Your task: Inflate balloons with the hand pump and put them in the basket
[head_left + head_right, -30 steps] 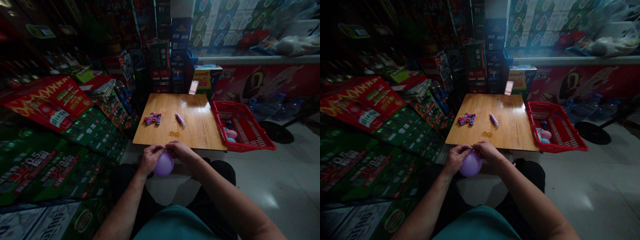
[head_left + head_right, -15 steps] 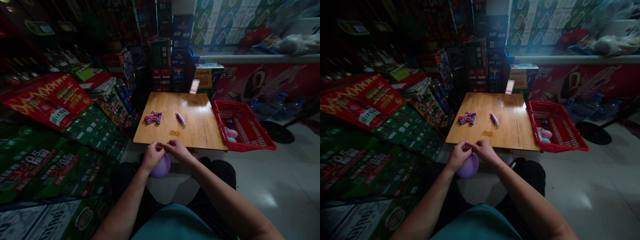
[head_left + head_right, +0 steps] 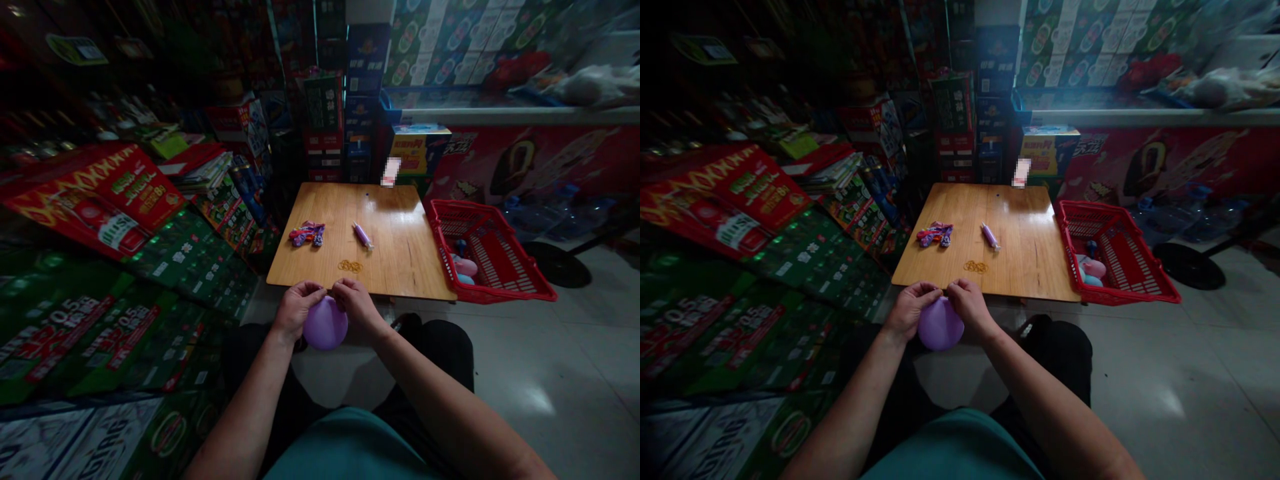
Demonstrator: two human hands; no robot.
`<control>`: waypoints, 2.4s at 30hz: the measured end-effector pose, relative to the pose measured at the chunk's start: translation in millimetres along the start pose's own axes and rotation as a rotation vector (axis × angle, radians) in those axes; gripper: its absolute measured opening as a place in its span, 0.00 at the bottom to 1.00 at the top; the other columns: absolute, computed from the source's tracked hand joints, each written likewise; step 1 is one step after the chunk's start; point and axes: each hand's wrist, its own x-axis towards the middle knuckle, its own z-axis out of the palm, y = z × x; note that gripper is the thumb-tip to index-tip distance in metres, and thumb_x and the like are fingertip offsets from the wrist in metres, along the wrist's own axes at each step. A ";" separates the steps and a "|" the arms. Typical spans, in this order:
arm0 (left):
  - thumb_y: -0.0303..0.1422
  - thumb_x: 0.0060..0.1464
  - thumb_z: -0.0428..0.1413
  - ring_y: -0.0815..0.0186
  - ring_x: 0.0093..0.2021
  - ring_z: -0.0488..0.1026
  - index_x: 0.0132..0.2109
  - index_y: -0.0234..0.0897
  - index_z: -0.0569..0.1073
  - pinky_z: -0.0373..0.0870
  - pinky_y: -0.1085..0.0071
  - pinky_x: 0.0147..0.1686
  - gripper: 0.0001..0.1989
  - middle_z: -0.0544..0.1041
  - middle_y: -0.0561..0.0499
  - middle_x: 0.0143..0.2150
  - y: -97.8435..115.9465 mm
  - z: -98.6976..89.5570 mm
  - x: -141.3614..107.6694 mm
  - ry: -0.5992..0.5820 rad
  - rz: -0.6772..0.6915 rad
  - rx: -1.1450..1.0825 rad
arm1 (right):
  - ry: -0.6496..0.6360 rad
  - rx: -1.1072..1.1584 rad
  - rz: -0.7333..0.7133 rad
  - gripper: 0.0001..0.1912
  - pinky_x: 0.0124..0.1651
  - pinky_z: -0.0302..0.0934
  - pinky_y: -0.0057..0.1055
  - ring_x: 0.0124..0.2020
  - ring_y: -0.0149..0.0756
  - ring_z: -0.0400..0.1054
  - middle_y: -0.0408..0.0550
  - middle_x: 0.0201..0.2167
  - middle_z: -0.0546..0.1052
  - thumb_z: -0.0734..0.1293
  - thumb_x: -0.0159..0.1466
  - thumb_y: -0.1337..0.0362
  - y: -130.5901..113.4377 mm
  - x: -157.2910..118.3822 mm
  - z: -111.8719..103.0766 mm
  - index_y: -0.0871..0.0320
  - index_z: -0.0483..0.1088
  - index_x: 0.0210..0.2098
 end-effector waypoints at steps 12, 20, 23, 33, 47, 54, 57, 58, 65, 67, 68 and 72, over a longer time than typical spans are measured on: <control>0.31 0.41 0.72 0.68 0.32 0.77 0.36 0.34 0.82 0.72 0.73 0.36 0.13 0.82 0.50 0.33 5.6 -0.5 -2.2 0.035 0.002 -0.110 | 0.053 -0.209 -0.150 0.09 0.31 0.56 0.27 0.28 0.32 0.63 0.43 0.25 0.72 0.67 0.62 0.59 -1.3 -7.8 6.3 0.58 0.71 0.30; 0.35 0.47 0.70 0.64 0.39 0.78 0.41 0.35 0.83 0.73 0.69 0.43 0.14 0.83 0.47 0.39 3.0 1.2 -1.4 0.042 0.214 0.153 | 0.090 -0.332 -0.290 0.09 0.34 0.57 0.29 0.29 0.33 0.67 0.45 0.26 0.75 0.65 0.64 0.62 -12.4 -12.8 6.4 0.58 0.73 0.30; 0.38 0.48 0.69 0.62 0.39 0.78 0.43 0.35 0.82 0.74 0.66 0.42 0.16 0.82 0.46 0.40 1.5 2.3 -3.0 0.155 0.266 0.266 | 0.172 -0.352 -0.292 0.09 0.35 0.57 0.29 0.29 0.33 0.67 0.45 0.27 0.75 0.65 0.65 0.63 -12.5 -13.2 6.4 0.58 0.72 0.29; 0.39 0.46 0.69 0.60 0.39 0.79 0.40 0.34 0.83 0.74 0.65 0.43 0.16 0.83 0.44 0.39 9.1 7.7 -10.4 0.088 0.150 0.243 | 0.144 -0.365 -0.331 0.08 0.38 0.58 0.31 0.32 0.36 0.68 0.46 0.29 0.75 0.65 0.65 0.63 -8.9 -14.0 5.9 0.57 0.72 0.31; 0.39 0.54 0.63 0.67 0.36 0.76 0.40 0.35 0.74 0.71 0.70 0.40 0.12 0.80 0.49 0.37 -12.9 6.9 -2.3 0.128 0.217 0.103 | -0.023 -0.030 0.076 0.01 0.29 0.51 0.27 0.26 0.30 0.60 0.42 0.22 0.69 0.68 0.53 0.69 -11.8 -2.7 -6.3 0.58 0.71 0.25; 0.38 0.58 0.60 0.60 0.43 0.77 0.41 0.39 0.79 0.70 0.65 0.48 0.08 0.80 0.47 0.40 1.3 3.6 -13.4 -0.060 0.413 0.446 | -0.188 0.200 0.300 0.08 0.20 0.43 0.27 0.16 0.25 0.49 0.38 0.16 0.61 0.65 0.52 0.64 -18.0 7.7 -18.6 0.56 0.60 0.21; 0.35 0.58 0.60 0.58 0.46 0.76 0.40 0.41 0.82 0.69 0.63 0.52 0.06 0.81 0.46 0.42 12.0 3.7 -17.1 -0.186 0.511 0.656 | -0.214 0.243 0.316 0.08 0.20 0.42 0.26 0.17 0.25 0.50 0.37 0.16 0.60 0.66 0.50 0.65 -13.2 8.9 -18.8 0.56 0.60 0.22; 0.34 0.58 0.60 0.58 0.46 0.76 0.40 0.42 0.82 0.69 0.63 0.51 0.06 0.81 0.46 0.42 13.9 3.8 -17.7 -0.195 0.523 0.705 | -0.218 0.250 0.309 0.08 0.20 0.43 0.25 0.17 0.25 0.50 0.37 0.16 0.60 0.66 0.50 0.65 -11.1 9.0 -18.1 0.56 0.60 0.22; 0.30 0.53 0.61 0.61 0.37 0.76 0.36 0.40 0.76 0.68 0.68 0.40 0.03 0.79 0.50 0.34 7.7 3.4 -15.8 -0.089 0.399 0.837 | -0.226 0.181 0.201 0.08 0.21 0.44 0.25 0.18 0.24 0.53 0.37 0.17 0.64 0.71 0.52 0.63 -3.4 8.1 -12.7 0.59 0.68 0.26; 0.30 0.51 0.61 0.62 0.34 0.76 0.38 0.39 0.75 0.68 0.69 0.37 0.05 0.79 0.51 0.32 5.7 2.0 -13.8 -0.059 0.342 0.798 | -0.215 0.134 0.172 0.08 0.22 0.45 0.25 0.19 0.25 0.54 0.38 0.18 0.66 0.72 0.53 0.63 -4.5 7.0 -11.5 0.60 0.70 0.26; 0.30 0.50 0.61 0.62 0.33 0.76 0.39 0.39 0.76 0.68 0.69 0.36 0.07 0.79 0.51 0.32 5.3 1.0 -12.5 -0.059 0.317 0.780 | -0.204 0.089 0.141 0.08 0.22 0.46 0.25 0.19 0.25 0.55 0.38 0.18 0.67 0.72 0.54 0.63 -5.5 6.1 -10.6 0.60 0.71 0.27; 0.28 0.50 0.58 0.59 0.36 0.77 0.38 0.38 0.81 0.69 0.68 0.38 0.08 0.81 0.49 0.33 5.8 -2.7 -6.9 -0.144 0.274 0.754 | -0.150 -0.189 -0.114 0.04 0.29 0.55 0.25 0.26 0.29 0.64 0.42 0.23 0.73 0.69 0.58 0.65 -10.4 0.7 -4.1 0.60 0.75 0.29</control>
